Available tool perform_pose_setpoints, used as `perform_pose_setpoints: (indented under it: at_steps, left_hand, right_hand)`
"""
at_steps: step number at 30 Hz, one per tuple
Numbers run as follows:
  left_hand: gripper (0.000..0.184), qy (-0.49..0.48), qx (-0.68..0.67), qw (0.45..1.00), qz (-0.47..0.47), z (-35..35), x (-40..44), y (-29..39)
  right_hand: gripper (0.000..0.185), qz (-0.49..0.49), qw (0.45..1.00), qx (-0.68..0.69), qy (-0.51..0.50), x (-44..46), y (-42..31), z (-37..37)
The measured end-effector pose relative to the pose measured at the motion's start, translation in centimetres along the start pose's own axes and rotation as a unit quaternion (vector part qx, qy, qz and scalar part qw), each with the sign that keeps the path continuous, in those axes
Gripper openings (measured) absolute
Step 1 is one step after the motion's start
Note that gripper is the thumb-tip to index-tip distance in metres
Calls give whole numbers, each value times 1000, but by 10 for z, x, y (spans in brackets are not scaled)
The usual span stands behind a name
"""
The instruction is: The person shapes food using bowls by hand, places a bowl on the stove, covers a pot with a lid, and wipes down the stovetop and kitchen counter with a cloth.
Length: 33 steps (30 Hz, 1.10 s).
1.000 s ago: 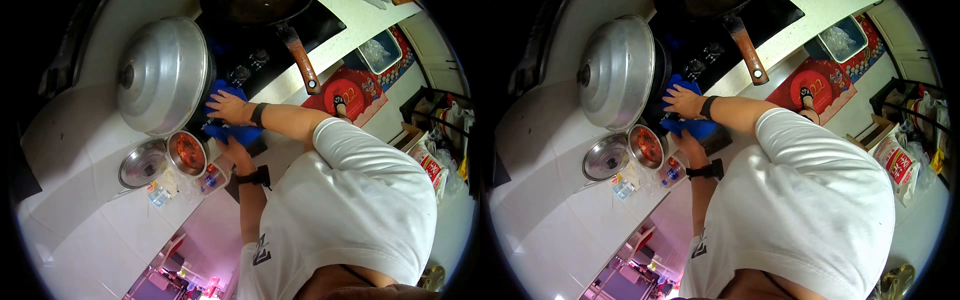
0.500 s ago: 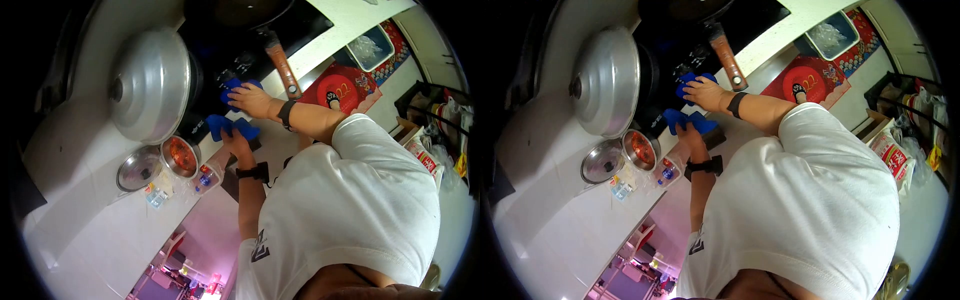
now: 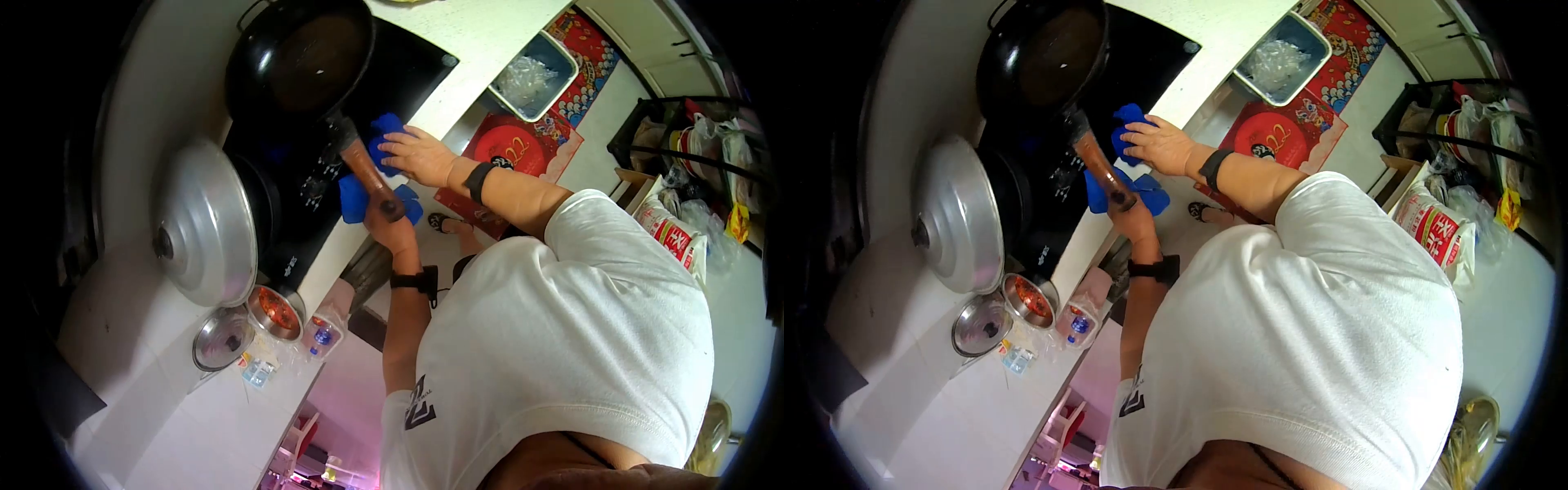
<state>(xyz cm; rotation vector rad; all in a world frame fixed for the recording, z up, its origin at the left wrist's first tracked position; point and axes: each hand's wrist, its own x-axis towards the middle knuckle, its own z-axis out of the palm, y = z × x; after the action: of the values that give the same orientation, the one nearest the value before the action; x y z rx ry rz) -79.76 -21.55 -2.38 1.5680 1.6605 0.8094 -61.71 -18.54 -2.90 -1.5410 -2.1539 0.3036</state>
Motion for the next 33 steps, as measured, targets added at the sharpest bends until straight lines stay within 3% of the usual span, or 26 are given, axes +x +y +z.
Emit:
perform_pose_setpoints:
  at_steps: [3,5,15,21,25,28,33]
  left_hand:
    - [43,70,-3,997,-27,34,-5,-13]
    - [43,92,160,979,87,48,2,-21]
    - [46,45,117,991,48,94,9,51]
    - [44,34,47,997,42,131,24,81]
    - [43,24,45,995,88,157,39,115]
    - [40,18,64,988,138,170,49,151]
    - [38,34,90,957,275,175,69,205]
  right_hand:
    - [32,33,999,-26,15,-10,32,-19]
    - [31,51,998,-34,25,-18,55,-36]
    - [43,168,980,-67,82,-72,168,-96]
    - [35,186,968,-63,156,-126,220,-125]
    - [29,264,937,-68,219,-156,252,-153]
    - [31,215,933,-71,280,-137,256,-180]
    - [34,123,958,-15,260,-53,279,-188]
